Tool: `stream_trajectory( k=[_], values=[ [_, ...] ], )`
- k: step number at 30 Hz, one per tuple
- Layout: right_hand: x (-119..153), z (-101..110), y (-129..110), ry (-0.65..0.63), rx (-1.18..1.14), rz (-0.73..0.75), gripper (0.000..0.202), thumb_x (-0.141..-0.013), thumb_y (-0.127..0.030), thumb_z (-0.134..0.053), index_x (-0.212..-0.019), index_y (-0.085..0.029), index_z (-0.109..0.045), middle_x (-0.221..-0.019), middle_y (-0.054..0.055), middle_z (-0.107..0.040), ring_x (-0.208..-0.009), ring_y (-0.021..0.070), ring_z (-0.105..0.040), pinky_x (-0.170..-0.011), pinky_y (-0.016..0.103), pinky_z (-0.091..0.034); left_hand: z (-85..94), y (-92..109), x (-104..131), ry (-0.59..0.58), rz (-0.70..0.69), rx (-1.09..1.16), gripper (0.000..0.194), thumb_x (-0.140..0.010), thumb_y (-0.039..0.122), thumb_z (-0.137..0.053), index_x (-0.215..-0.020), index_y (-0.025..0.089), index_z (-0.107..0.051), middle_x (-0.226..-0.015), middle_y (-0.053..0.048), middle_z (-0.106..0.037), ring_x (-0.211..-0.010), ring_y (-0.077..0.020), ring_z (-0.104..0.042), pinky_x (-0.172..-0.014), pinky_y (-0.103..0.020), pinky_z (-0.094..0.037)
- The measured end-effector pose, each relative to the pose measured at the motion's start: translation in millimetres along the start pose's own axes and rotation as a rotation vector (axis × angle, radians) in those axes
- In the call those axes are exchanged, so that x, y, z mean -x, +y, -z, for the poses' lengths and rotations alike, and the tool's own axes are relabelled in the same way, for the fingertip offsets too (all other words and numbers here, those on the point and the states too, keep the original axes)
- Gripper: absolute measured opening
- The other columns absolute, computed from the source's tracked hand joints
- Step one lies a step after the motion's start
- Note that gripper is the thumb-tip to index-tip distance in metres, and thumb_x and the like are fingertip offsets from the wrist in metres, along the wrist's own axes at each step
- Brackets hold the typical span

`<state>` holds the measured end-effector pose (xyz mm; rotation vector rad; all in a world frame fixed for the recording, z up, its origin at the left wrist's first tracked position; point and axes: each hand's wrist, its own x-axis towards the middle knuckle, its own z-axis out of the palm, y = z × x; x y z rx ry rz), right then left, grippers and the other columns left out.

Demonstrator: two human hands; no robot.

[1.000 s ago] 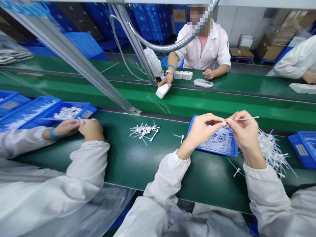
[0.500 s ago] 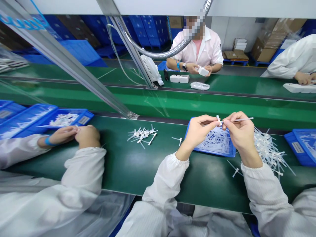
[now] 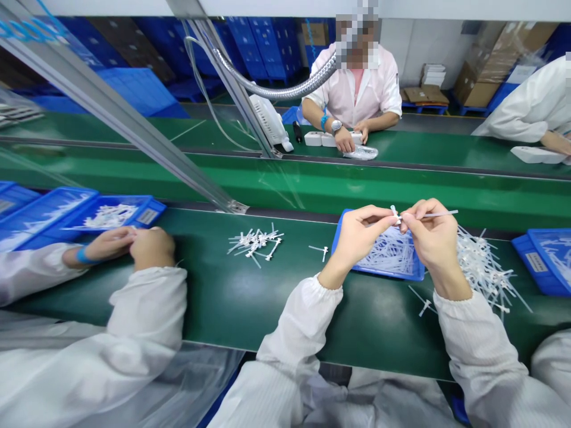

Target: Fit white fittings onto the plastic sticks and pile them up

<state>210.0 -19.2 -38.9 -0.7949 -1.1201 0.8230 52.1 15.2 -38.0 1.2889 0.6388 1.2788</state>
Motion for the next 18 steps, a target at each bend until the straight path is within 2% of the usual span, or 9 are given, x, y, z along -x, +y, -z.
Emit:
stream_trajectory(
  k=[9, 18],
  values=[
    [1.8, -1.3, -0.5, -0.007, 0.013, 0.005, 0.035, -0.088, -0.033, -0.091, -0.083, -0.022, -0.057, -0.078, -0.004, -0.07, -0.062, 0.0103, -0.068, -0.067, 0.027, -0.061, 0.0, 3.6, 1.3, 0.022, 0.002, -0.035, 0.018, -0.08, 0.034, -0.093, -0.082, 0.018, -0.085, -0.084, -0.006, -0.082, -0.08, -0.0184, -0.076, -0.077, -0.029, -0.061],
    [3.4, -0.9, -1.8, -0.04, 0.033, -0.019, 0.033, -0.088, -0.024, -0.089, -0.081, -0.021, -0.057, -0.077, -0.004, -0.071, -0.061, 0.0095, -0.067, -0.062, 0.024, -0.058, 4.4, 7.4, -0.8, -0.032, 0.029, -0.005, 0.017, -0.078, 0.033, -0.093, -0.08, 0.018, -0.085, -0.081, -0.006, -0.083, -0.078, -0.0196, -0.078, -0.077, -0.03, -0.062]
  ],
)
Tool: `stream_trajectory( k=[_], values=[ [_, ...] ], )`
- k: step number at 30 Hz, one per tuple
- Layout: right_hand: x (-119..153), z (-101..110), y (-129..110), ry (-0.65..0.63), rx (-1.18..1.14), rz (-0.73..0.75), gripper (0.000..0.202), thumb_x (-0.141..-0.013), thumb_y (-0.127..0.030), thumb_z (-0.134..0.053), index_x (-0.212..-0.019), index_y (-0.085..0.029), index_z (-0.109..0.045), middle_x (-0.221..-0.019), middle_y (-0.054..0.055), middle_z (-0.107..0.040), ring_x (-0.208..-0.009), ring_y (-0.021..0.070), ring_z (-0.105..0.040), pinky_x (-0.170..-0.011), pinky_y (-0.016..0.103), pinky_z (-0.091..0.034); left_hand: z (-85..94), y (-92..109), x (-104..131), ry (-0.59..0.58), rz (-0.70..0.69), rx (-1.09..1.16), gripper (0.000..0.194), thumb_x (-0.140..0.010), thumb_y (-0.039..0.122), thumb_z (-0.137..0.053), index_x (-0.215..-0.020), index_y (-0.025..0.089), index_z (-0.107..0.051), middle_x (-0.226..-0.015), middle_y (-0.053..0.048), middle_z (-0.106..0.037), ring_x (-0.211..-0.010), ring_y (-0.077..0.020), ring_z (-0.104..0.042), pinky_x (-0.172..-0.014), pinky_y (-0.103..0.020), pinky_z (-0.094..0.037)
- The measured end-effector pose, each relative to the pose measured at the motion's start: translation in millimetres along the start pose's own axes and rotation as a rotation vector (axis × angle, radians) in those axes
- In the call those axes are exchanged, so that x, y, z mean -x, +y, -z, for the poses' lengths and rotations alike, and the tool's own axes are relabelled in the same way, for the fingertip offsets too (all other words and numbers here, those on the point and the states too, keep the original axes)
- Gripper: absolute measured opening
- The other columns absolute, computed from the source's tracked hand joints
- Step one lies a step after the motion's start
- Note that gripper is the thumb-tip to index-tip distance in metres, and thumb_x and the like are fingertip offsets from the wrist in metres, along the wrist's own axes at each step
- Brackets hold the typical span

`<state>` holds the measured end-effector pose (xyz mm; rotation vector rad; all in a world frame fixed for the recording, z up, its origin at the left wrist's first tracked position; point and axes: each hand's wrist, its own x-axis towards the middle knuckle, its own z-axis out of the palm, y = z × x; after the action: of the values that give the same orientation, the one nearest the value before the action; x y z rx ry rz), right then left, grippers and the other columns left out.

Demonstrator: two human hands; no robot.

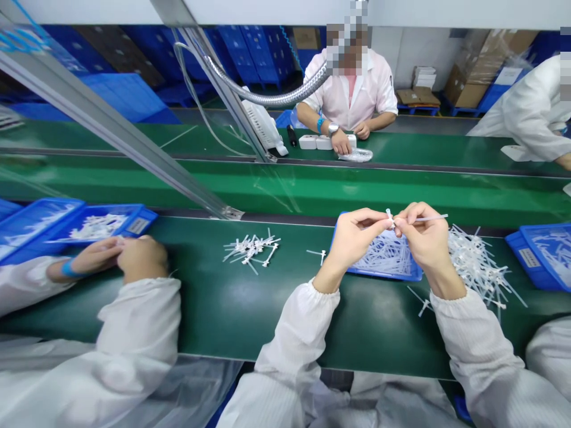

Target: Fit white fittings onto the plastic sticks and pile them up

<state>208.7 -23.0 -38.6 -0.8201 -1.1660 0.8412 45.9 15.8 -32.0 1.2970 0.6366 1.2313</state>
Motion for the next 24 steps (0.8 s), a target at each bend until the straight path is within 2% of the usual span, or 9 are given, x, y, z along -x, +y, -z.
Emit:
stream_trajectory(
  k=[7, 12, 17, 20, 24],
  values=[
    [0, -1, -3, 0.01, -0.029, -0.08, 0.034, -0.086, -0.028, -0.091, -0.082, -0.021, -0.058, -0.077, -0.003, -0.072, -0.059, 0.0096, -0.066, -0.058, 0.023, -0.055, -1.3, -5, 0, -0.035, 0.057, -0.005, 0.021, -0.081, 0.037, -0.092, -0.083, 0.018, -0.083, -0.08, -0.006, -0.082, -0.076, -0.0199, -0.078, -0.077, -0.032, -0.064],
    [-3, 6, -7, 0.009, -0.083, -0.096, 0.03, -0.088, -0.033, -0.088, -0.095, -0.023, -0.061, -0.083, -0.004, -0.073, -0.057, 0.0096, -0.064, -0.058, 0.026, -0.054, -3.7, -6, 3, -0.1, 0.036, 0.005, 0.021, -0.083, 0.035, -0.09, -0.09, 0.018, -0.081, -0.077, -0.005, -0.08, -0.073, -0.0187, -0.077, -0.076, -0.031, -0.064],
    [-5, 21, -16, 0.082, 0.001, -0.124, 0.032, -0.086, -0.032, -0.09, -0.098, -0.024, -0.061, -0.08, -0.004, -0.071, -0.058, 0.0101, -0.062, -0.058, 0.025, -0.052, -2.5, -6, 5, -0.138, 0.065, -0.106, 0.016, -0.088, 0.032, -0.084, -0.093, 0.017, -0.084, -0.079, -0.006, -0.081, -0.067, -0.0161, -0.074, -0.068, -0.028, -0.06],
    [-5, 23, -19, 0.088, 0.047, -0.116, 0.033, -0.084, -0.032, -0.091, -0.097, -0.024, -0.061, -0.08, -0.003, -0.07, -0.058, 0.0104, -0.059, -0.057, 0.025, -0.05, -2.8, -8, 6, -0.154, 0.053, -0.127, 0.017, -0.088, 0.032, -0.083, -0.096, 0.017, -0.085, -0.084, -0.007, -0.082, -0.068, -0.0158, -0.072, -0.068, -0.028, -0.059],
    [-6, 30, -22, 0.102, 0.121, -0.096, 0.026, -0.091, -0.037, -0.083, -0.103, -0.025, -0.064, -0.084, -0.003, -0.065, -0.057, 0.0101, -0.055, -0.055, 0.026, -0.045, -5.2, -12, 7, -0.243, 0.04, -0.244, 0.019, -0.091, 0.034, -0.082, -0.102, 0.019, -0.086, -0.09, -0.008, -0.083, -0.073, -0.0168, -0.071, -0.07, -0.029, -0.055]
  ],
)
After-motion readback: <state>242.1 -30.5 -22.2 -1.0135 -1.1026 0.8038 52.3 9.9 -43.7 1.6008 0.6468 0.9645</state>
